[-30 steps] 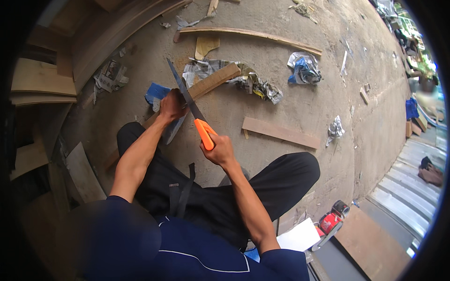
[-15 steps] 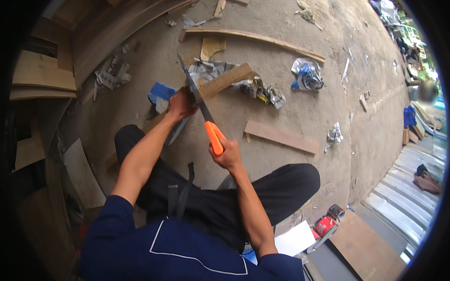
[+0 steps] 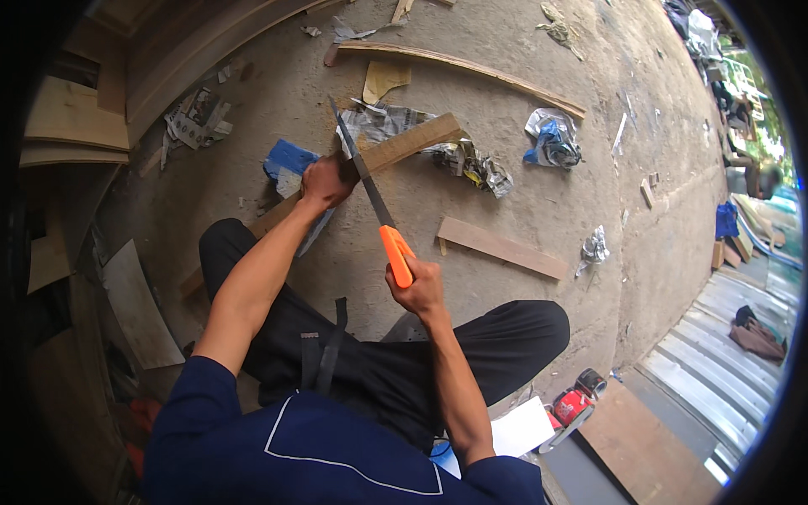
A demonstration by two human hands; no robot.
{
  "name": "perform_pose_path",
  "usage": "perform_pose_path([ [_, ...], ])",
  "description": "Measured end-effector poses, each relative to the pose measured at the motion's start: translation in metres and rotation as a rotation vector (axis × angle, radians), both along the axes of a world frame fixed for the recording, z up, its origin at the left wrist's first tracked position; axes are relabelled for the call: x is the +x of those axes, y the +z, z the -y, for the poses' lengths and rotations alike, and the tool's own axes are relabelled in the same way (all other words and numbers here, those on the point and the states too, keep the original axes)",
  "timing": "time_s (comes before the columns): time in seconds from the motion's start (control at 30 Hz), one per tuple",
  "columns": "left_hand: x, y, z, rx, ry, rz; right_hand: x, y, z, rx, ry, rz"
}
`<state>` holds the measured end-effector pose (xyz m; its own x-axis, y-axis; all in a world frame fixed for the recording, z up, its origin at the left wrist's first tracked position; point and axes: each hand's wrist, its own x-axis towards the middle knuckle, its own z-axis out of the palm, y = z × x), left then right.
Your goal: The person sits on the floor and uses a hand saw to cut a small piece of wood resting on a blue block. The person holds the wood with one hand and saws with the other, completing the cut and separating the piece.
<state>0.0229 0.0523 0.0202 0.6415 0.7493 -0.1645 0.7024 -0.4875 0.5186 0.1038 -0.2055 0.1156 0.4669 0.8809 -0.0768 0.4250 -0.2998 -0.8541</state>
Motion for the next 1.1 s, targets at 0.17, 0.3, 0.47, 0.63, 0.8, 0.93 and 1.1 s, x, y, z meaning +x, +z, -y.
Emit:
perform_pose_path([
  [0.17, 0.007, 0.002, -0.006, -0.224, 0.080, -0.169, 0.000, -0.002, 0.003, 0.017, 0.003, -0.030],
  [0.3, 0.009, 0.012, -0.004, -0.212, 0.083, -0.219, -0.002, -0.011, 0.010, 0.073, -0.023, -0.078],
  [0.47, 0.014, 0.008, -0.005, -0.167, 0.085, -0.223, 0.003, -0.012, -0.018, 0.080, -0.036, -0.062],
  [0.63, 0.016, 0.013, -0.003, -0.167, 0.074, -0.269, 0.009, -0.021, -0.023, 0.072, 0.002, -0.053],
  [0.8, 0.012, 0.004, -0.004, -0.128, 0.071, -0.239, 0.003, -0.015, 0.017, 0.056, -0.004, -0.122],
  [0.93, 0.015, 0.003, -0.002, -0.123, 0.070, -0.241, 0.004, -0.010, 0.013, 0.050, -0.010, -0.122],
  [1.1, 0.012, -0.001, -0.005, -0.076, 0.062, -0.248, 0.004, -0.006, 0.023, 0.034, -0.004, -0.104],
])
